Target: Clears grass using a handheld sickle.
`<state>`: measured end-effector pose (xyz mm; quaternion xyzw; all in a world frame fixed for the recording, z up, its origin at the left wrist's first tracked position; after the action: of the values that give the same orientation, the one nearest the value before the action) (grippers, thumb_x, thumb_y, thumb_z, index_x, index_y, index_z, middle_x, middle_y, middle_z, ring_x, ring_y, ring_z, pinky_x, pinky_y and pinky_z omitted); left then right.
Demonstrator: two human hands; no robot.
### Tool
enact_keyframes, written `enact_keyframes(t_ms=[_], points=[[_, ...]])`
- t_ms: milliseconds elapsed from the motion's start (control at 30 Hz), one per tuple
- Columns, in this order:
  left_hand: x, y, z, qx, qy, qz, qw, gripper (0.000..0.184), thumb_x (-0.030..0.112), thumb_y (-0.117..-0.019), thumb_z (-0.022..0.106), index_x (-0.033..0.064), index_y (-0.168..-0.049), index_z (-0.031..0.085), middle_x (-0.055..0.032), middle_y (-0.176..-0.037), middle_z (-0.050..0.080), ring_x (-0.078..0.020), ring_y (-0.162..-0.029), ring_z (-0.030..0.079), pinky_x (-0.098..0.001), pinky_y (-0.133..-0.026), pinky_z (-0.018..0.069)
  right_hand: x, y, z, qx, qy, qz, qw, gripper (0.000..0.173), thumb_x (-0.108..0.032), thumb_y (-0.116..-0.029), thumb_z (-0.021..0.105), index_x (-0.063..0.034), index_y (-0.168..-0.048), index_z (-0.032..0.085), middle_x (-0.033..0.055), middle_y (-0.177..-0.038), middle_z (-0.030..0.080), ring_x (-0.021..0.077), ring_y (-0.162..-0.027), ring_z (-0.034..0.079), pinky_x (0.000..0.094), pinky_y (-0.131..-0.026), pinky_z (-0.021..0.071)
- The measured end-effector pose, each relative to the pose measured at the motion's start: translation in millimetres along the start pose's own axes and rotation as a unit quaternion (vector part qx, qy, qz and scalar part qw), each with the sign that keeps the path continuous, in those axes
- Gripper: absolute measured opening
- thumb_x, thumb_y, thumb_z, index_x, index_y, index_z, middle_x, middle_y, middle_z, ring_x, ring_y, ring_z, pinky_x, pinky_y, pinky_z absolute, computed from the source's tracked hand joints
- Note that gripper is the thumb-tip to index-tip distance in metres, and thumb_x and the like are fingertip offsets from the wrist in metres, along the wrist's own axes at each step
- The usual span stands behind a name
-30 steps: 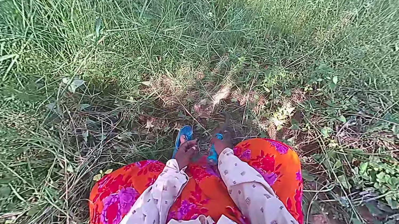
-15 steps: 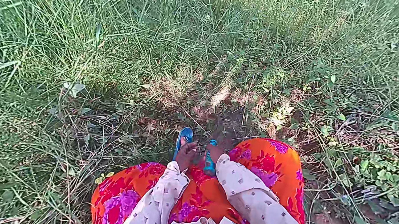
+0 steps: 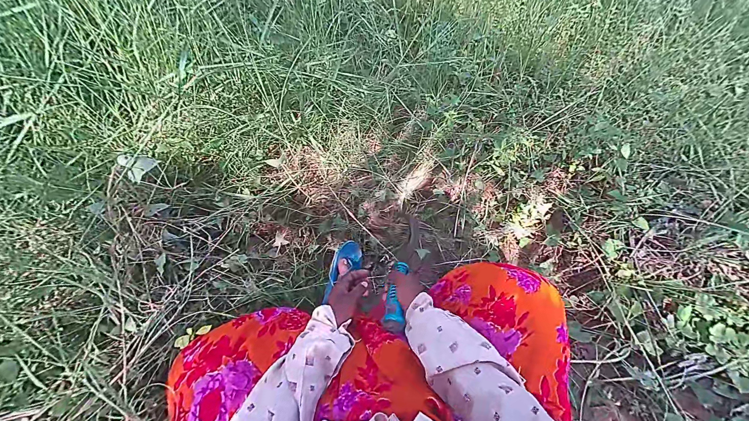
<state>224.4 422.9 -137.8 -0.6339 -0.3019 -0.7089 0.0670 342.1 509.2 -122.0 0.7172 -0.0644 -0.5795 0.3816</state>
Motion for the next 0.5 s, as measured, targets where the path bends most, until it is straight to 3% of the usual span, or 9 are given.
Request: enact_keyframes(t_ms=[67, 133, 233, 300, 333, 400, 500], points=[[-0.7, 1.6, 2.9, -0.007, -0.004, 0.000, 1.000, 0.037, 0.002, -0.1061, 0.047, -0.0059, -0.142, 0.047, -0.0210, -0.134, 0.057, -0.0171, -0.106, 0.061, -0.0307, -0.088, 0.0519, -24.4, 17.0, -6.6, 0.025, -0.004, -0.063, 0.998, 0.030, -0.017, -0.1109, 0.046, 0.0047, -0.131, 0.051, 0.0113, -0.092, 0.059, 0.0151, -0.068, 0.058, 0.0298, -0.063, 0.0525], [-0.3, 3.1, 0.8, -0.006, -0.005, -0.003, 1.000, 0.037, 0.003, -0.1062, 0.047, -0.0055, -0.142, 0.048, -0.0198, -0.132, 0.057, -0.0150, -0.102, 0.061, -0.0290, -0.085, 0.0518, -34.9, 12.0, -12.1, 0.048, 0.022, -0.106, 0.993, 0.037, -0.016, -0.1088, 0.047, 0.0055, -0.140, 0.046, 0.0175, -0.103, 0.062, 0.0218, -0.080, 0.063, 0.0366, -0.072, 0.0551], [-1.5, 2.0, 0.2, 0.002, 0.010, -0.005, 1.000, 0.035, 0.003, -0.1065, 0.047, -0.0051, -0.141, 0.048, -0.0189, -0.132, 0.057, -0.0146, -0.101, 0.061, -0.0285, -0.084, 0.0515, -20.2, -16.7, -19.0, 0.087, 0.061, -0.102, 0.989, 0.048, -0.020, -0.1063, 0.054, 0.0069, -0.144, 0.042, 0.0207, -0.108, 0.064, 0.0245, -0.083, 0.066, 0.0382, -0.073, 0.0566], [-2.6, 1.0, 0.4, 0.008, 0.020, -0.005, 1.000, 0.035, 0.002, -0.1063, 0.048, -0.0050, -0.141, 0.048, -0.0189, -0.132, 0.057, -0.0146, -0.100, 0.061, -0.0286, -0.083, 0.0516, -1.4, -36.2, -18.1, 0.067, 0.101, -0.071, 0.990, 0.048, -0.024, -0.1066, 0.056, 0.0111, -0.138, 0.050, 0.0278, -0.117, 0.064, 0.0302, -0.095, 0.067, 0.0426, -0.085, 0.0560], [-2.0, 1.0, 0.4, 0.009, 0.023, -0.003, 1.000, 0.035, 0.002, -0.1062, 0.048, -0.0051, -0.140, 0.048, -0.0182, -0.130, 0.057, -0.0140, -0.099, 0.061, -0.0281, -0.083, 0.0515, 4.6, -34.9, -12.2, 0.029, 0.111, -0.029, 0.993, 0.044, -0.026, -0.1101, 0.049, 0.0089, -0.137, 0.052, 0.0254, -0.121, 0.063, 0.0279, -0.099, 0.065, 0.0407, -0.089, 0.0529], [-0.9, 1.0, -0.1, 0.010, 0.023, -0.004, 1.000, 0.034, 0.002, -0.1063, 0.047, -0.0050, -0.140, 0.048, -0.0177, -0.128, 0.058, -0.0140, -0.097, 0.061, -0.0283, -0.081, 0.0515, 18.0, -37.4, -0.5, -0.017, 0.061, 0.016, 0.998, 0.036, -0.026, -0.1118, 0.043, 0.0026, -0.130, 0.056, 0.0137, -0.105, 0.062, 0.0183, -0.083, 0.060, 0.0337, -0.078, 0.0514], [-3.1, -0.7, -0.1, 0.006, 0.017, 0.000, 1.000, 0.035, 0.002, -0.1057, 0.048, -0.0054, -0.140, 0.049, -0.0187, -0.130, 0.058, -0.0149, -0.099, 0.062, -0.0291, -0.083, 0.0524, 7.0, -14.6, 4.2, -0.019, -0.023, 0.008, 1.000, 0.035, -0.024, -0.1094, 0.051, 0.0033, -0.131, 0.052, 0.0113, -0.093, 0.060, 0.0170, -0.070, 0.058, 0.0326, -0.066, 0.0523]])
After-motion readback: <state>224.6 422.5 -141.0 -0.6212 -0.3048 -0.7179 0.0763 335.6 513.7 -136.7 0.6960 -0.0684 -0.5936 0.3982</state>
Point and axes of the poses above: each hand's wrist, its own y-axis away from the middle knuckle, its own z-axis out of the palm, x = y × z, the point moved 9 cm from there along -y, towards the middle knuckle
